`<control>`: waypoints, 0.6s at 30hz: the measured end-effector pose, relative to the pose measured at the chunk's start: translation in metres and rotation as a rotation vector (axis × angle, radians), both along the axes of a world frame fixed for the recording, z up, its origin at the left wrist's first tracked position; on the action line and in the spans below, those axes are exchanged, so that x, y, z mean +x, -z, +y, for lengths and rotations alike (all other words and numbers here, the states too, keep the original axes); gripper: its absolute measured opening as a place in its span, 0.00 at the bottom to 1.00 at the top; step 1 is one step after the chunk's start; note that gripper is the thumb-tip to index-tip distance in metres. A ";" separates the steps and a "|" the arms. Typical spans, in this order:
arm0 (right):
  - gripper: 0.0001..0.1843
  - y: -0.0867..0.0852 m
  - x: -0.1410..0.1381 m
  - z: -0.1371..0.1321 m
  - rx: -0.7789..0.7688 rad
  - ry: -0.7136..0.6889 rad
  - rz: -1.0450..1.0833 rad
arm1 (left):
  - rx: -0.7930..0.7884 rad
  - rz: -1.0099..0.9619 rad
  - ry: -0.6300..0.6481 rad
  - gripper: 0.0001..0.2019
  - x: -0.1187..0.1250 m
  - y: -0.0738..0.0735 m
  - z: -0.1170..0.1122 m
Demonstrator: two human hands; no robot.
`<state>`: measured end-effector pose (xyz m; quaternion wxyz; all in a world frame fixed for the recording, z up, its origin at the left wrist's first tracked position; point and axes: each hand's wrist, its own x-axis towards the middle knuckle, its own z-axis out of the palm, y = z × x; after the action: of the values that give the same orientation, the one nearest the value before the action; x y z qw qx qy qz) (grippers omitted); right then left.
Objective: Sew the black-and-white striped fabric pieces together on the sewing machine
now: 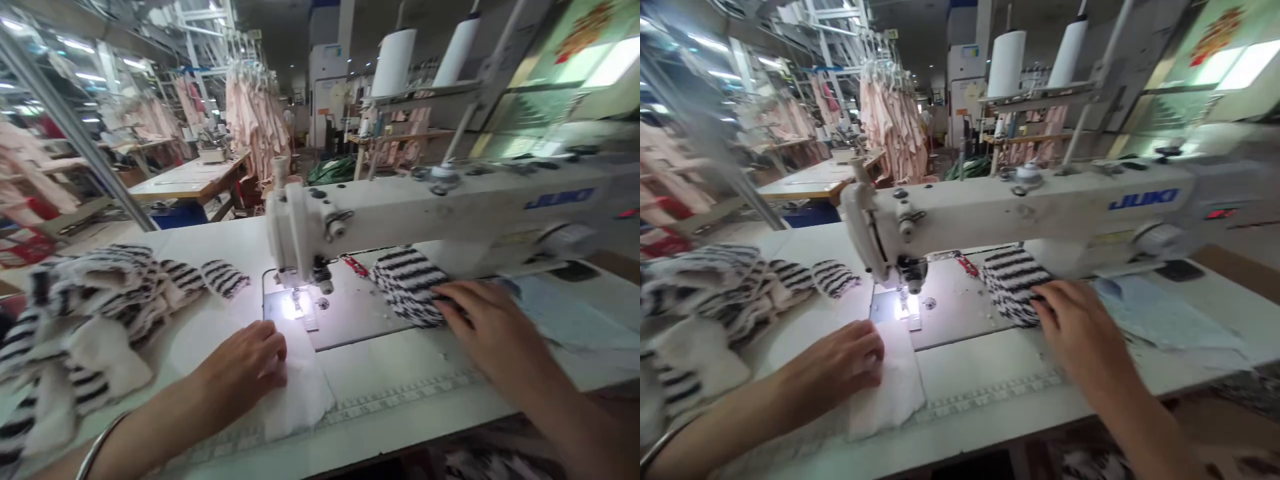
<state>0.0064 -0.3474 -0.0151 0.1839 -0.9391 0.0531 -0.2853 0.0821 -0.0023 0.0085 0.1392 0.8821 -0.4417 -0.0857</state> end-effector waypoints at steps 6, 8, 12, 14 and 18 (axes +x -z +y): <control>0.11 -0.016 0.009 -0.005 0.069 0.085 0.074 | -0.215 -0.097 -0.094 0.06 0.010 0.008 0.040; 0.09 -0.025 0.010 -0.009 0.101 0.105 0.075 | -0.175 -0.059 -0.081 0.04 0.022 0.004 0.061; 0.08 -0.043 0.012 -0.008 0.096 0.103 0.039 | -0.147 0.087 -0.065 0.03 0.039 -0.011 0.079; 0.07 -0.053 0.007 0.003 0.070 0.071 0.004 | -0.234 0.274 -0.160 0.08 0.031 -0.022 0.063; 0.05 -0.062 -0.021 0.057 -0.142 -0.191 -0.114 | -0.590 1.416 -0.159 0.27 -0.014 -0.026 -0.007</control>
<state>-0.0147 -0.2906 0.0468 0.1459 -0.9328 -0.0674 -0.3227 0.0684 -0.0088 0.0341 0.6239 0.5724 -0.1872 -0.4980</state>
